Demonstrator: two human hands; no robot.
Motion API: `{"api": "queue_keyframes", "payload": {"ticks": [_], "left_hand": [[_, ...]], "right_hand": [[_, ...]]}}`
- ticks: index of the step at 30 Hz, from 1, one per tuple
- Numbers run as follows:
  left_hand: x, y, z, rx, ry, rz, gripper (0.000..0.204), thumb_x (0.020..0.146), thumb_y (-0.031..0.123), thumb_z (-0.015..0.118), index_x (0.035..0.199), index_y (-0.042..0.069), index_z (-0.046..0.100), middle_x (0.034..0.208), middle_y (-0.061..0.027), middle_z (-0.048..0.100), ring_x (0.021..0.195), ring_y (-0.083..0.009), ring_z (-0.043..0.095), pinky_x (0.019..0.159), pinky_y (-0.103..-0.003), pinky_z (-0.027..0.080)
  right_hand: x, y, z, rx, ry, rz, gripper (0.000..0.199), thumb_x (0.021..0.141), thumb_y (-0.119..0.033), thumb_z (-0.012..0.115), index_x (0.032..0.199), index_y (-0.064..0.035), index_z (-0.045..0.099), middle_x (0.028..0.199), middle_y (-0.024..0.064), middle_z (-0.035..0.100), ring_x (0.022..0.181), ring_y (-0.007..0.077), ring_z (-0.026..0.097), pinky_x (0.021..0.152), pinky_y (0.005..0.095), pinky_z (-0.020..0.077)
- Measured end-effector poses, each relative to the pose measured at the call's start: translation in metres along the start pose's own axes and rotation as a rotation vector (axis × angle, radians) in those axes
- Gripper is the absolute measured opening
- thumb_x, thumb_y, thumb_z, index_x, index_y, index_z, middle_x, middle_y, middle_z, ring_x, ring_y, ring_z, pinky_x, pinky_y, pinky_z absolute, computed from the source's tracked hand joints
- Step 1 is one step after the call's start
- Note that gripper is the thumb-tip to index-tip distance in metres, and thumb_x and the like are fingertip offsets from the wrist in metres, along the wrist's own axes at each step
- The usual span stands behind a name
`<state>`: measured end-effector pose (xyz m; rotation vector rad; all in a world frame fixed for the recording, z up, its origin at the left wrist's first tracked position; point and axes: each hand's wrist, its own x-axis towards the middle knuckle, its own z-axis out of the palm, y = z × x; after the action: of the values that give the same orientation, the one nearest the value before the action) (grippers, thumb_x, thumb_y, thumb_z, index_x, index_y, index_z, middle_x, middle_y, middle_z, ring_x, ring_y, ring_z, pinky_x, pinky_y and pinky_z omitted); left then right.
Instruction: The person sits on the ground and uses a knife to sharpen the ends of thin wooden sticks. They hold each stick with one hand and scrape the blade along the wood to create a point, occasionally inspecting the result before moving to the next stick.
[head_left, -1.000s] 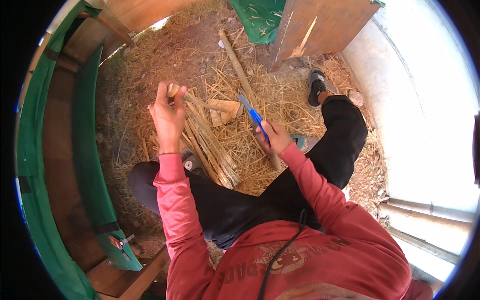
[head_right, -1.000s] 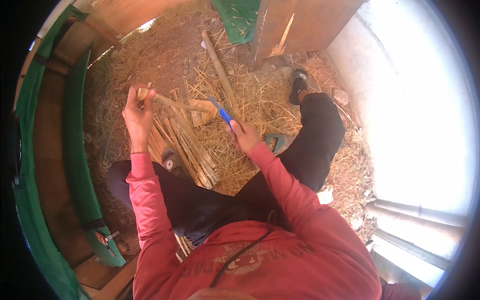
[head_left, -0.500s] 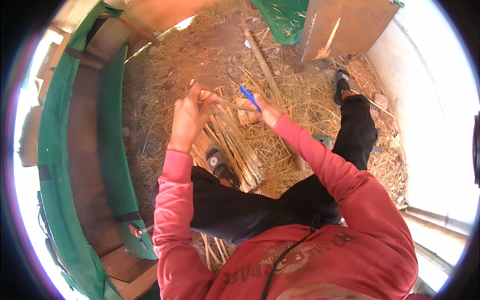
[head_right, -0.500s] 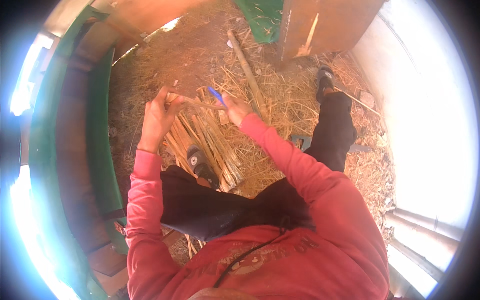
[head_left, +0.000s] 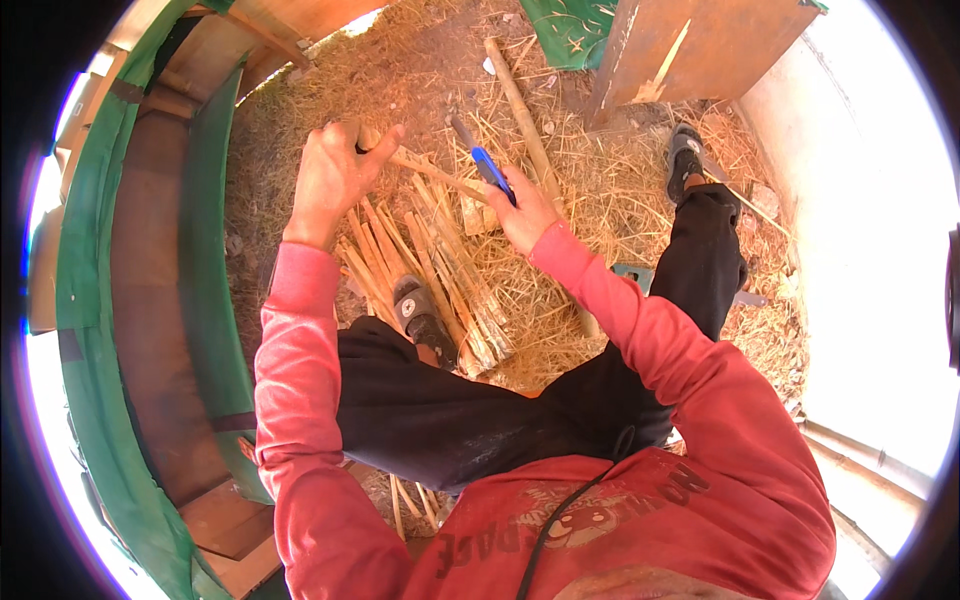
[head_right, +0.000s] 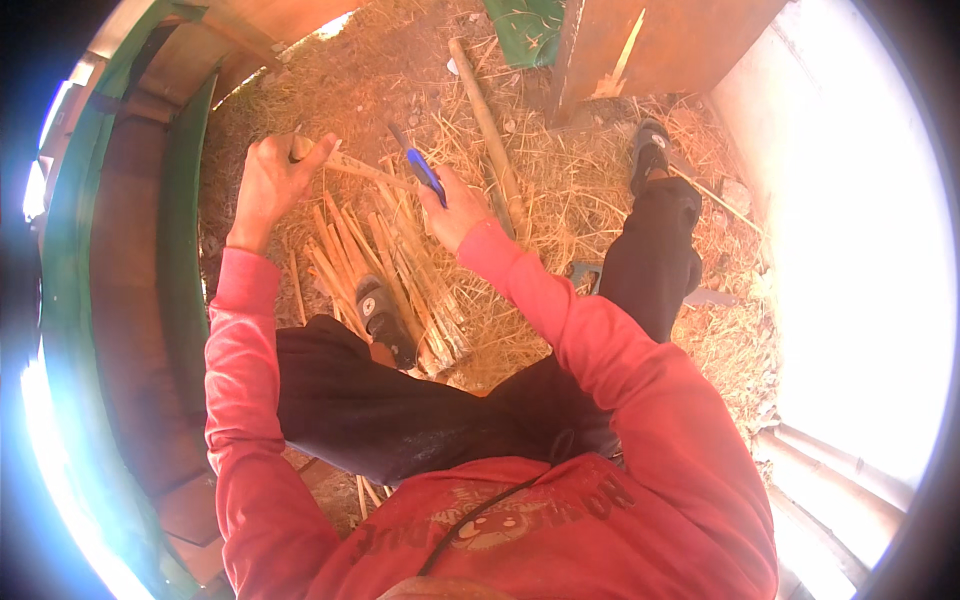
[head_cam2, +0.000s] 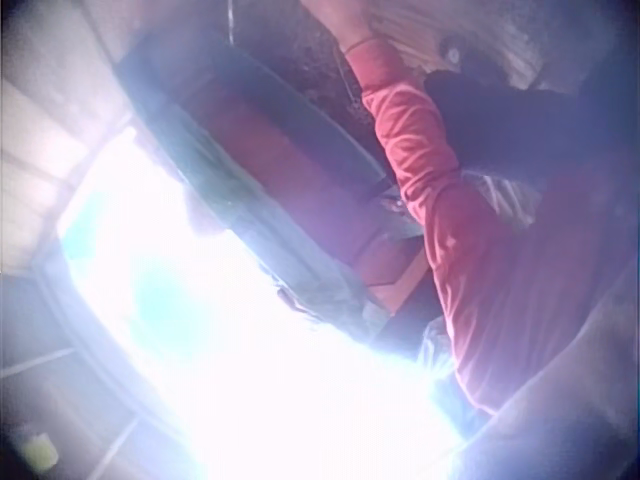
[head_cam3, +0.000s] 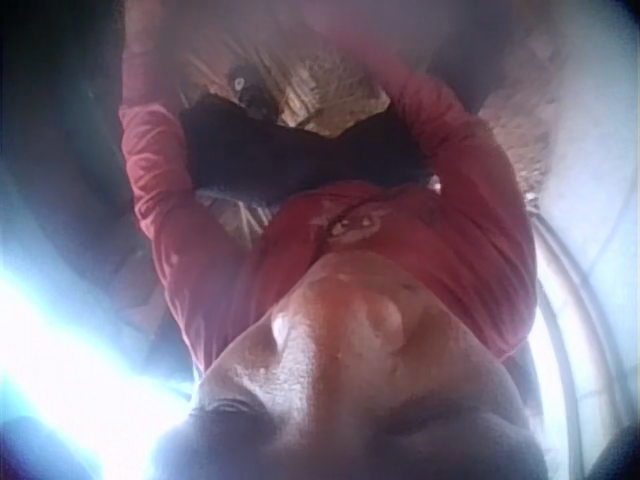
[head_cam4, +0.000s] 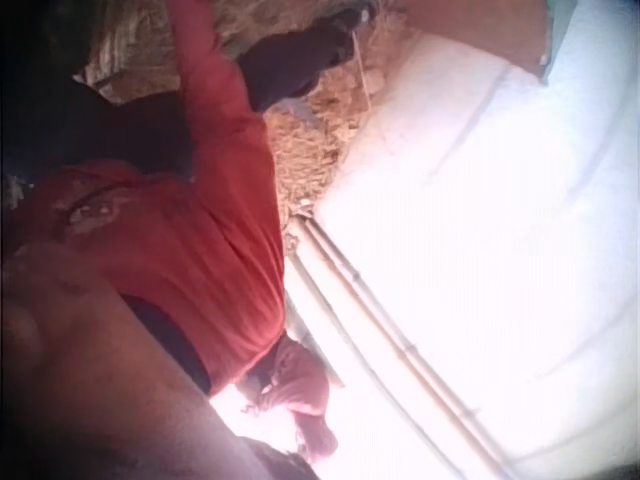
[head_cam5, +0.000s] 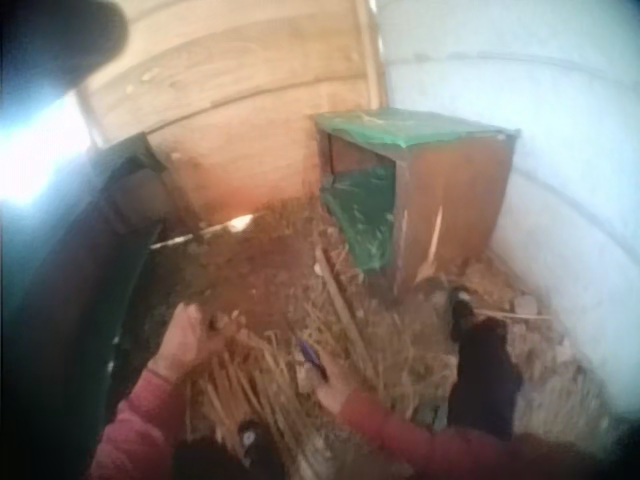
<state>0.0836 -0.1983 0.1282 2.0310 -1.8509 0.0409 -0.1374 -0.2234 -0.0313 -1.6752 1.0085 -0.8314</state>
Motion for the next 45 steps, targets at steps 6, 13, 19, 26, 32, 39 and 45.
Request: {"api": "queue_keyframes", "payload": {"ticks": [6, 13, 19, 26, 32, 39, 45], "left_hand": [[-0.007, -0.003, -0.019, -0.2, -0.221, -0.055, 0.035, 0.09, 0.031, 0.071, 0.088, -0.004, 0.065, 0.063, -0.0132, 0.065, 0.054, -0.0212, 0.065, 0.057, -0.035, 0.051], [-0.021, 0.005, -0.014, -0.291, -0.204, -0.095, 0.03, 0.088, 0.026, 0.073, 0.091, -0.003, 0.066, 0.066, -0.0176, 0.066, 0.06, -0.0293, 0.068, 0.061, -0.039, 0.051], [-0.044, 0.004, -0.012, -0.195, -0.122, -0.029, 0.025, 0.085, 0.02, 0.073, 0.089, -0.004, 0.067, 0.07, -0.0246, 0.063, 0.068, -0.0441, 0.064, 0.061, -0.044, 0.05], [-0.072, 0.002, -0.021, -0.146, -0.157, -0.155, 0.022, 0.089, 0.017, 0.07, 0.087, -0.004, 0.067, 0.063, -0.0114, 0.067, 0.058, -0.0154, 0.067, 0.057, -0.031, 0.05], [-0.091, -0.006, -0.016, -0.12, -0.124, -0.236, 0.021, 0.089, 0.016, 0.07, 0.091, -0.005, 0.066, 0.066, -0.0143, 0.068, 0.059, -0.016, 0.068, 0.058, -0.031, 0.051], [-0.119, 0.004, -0.006, -0.089, -0.04, -0.228, 0.022, 0.09, 0.015, 0.07, 0.092, -0.006, 0.063, 0.068, -0.0182, 0.069, 0.065, -0.0207, 0.073, 0.055, -0.032, 0.053], [-0.126, 0.013, 0.004, -0.248, 0.062, -0.253, 0.02, 0.087, 0.015, 0.072, 0.085, -0.003, 0.063, 0.063, -0.0199, 0.064, 0.06, -0.0336, 0.069, 0.055, -0.039, 0.05]], "right_hand": [[-0.01, -0.042, 0.01, -0.022, -0.122, 0.005, 0.019, 0.102, -0.023, 0.049, 0.109, -0.0053, 0.046, 0.074, 0.0223, 0.06, 0.064, 0.0393, 0.061, 0.058, 0.048, 0.0443], [-0.022, -0.034, 0.045, -0.082, -0.053, -0.112, 0.023, 0.102, -0.025, 0.052, 0.111, -0.0053, 0.044, 0.069, 0.0212, 0.058, 0.062, 0.0404, 0.06, 0.057, 0.0483, 0.0442], [-0.025, -0.034, 0.051, -0.154, -0.127, -0.079, 0.028, 0.102, -0.03, 0.051, 0.113, -0.0042, 0.046, 0.067, 0.0234, 0.058, 0.062, 0.0448, 0.059, 0.056, 0.0506, 0.0447], [-0.036, -0.031, 0.059, -0.21, -0.171, -0.113, 0.025, 0.103, -0.028, 0.048, 0.114, -0.0056, 0.049, 0.062, 0.0248, 0.058, 0.058, 0.0472, 0.059, 0.053, 0.0534, 0.0458], [-0.034, -0.018, 0.061, -0.262, -0.238, -0.101, 0.028, 0.103, -0.029, 0.047, 0.117, -0.0049, 0.049, 0.062, 0.0227, 0.06, 0.056, 0.0451, 0.061, 0.052, 0.0527, 0.0475], [-0.039, -0.012, 0.063, -0.388, -0.261, -0.032, 0.029, 0.103, -0.031, 0.048, 0.115, -0.0051, 0.052, 0.06, 0.0233, 0.059, 0.054, 0.0451, 0.06, 0.048, 0.0535, 0.0466], [-0.059, -0.013, 0.066, -0.263, -0.23, -0.086, 0.026, 0.102, -0.032, 0.05, 0.107, -0.0062, 0.053, 0.058, 0.0224, 0.056, 0.055, 0.0433, 0.06, 0.049, 0.0519, 0.0439]]}}
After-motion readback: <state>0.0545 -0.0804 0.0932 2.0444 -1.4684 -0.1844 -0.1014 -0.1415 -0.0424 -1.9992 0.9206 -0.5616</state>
